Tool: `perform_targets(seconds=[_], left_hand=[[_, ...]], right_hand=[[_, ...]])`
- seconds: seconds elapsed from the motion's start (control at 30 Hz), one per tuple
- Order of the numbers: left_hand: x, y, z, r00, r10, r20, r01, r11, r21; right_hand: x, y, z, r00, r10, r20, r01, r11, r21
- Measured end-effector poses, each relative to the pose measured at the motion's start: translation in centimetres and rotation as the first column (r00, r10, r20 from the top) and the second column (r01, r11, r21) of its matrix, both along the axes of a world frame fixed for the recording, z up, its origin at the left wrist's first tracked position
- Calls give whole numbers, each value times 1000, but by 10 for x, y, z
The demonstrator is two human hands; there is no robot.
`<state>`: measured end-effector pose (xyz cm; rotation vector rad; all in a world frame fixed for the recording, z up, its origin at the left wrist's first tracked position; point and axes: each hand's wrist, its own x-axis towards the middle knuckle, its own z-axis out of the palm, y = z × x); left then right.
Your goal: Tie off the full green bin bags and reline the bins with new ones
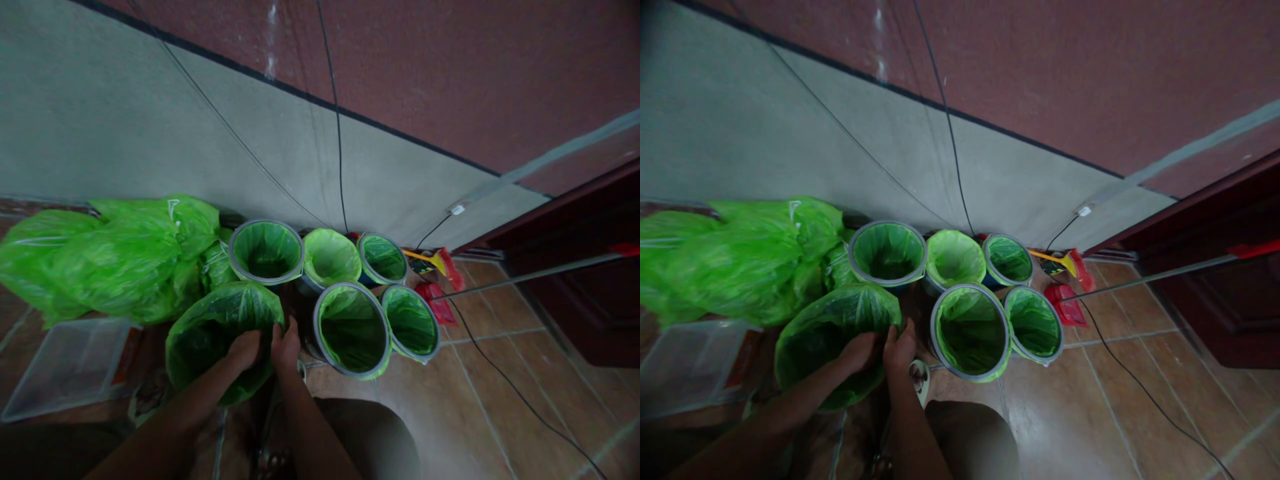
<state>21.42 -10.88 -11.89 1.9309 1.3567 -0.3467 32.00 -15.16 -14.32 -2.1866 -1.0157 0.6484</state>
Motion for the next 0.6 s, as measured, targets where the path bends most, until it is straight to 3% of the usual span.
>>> perform_targets(seconds=[0.13, 0.2, 0.27, 0.43, 0.5, 0.6], left_hand=[[-12, 16, 12, 959, 278, -58, -268, 954, 137], [-14, 25, 13, 890, 454, -50, -439, 881, 177], [-13, 34, 11, 831, 553, -56, -537, 825, 178], [-18, 53, -4, 919, 377, -115, -360, 922, 144], [-23, 57, -11, 940, 324, -107, -309, 942, 133], [-30, 55, -19, 960, 263, -101, -253, 962, 98]], right_hand=[[9, 33, 23, 988, 60, 143, -78, 989, 128], [11, 57, 31, 965, 188, 181, -208, 973, 97], [12, 78, 35, 915, 344, 210, -351, 936, -6], [12, 91, 28, 772, 606, 191, -545, 786, -291], [12, 85, 24, 764, 616, 194, -538, 773, -336], [10, 72, 19, 792, 570, 218, -482, 803, -351]])
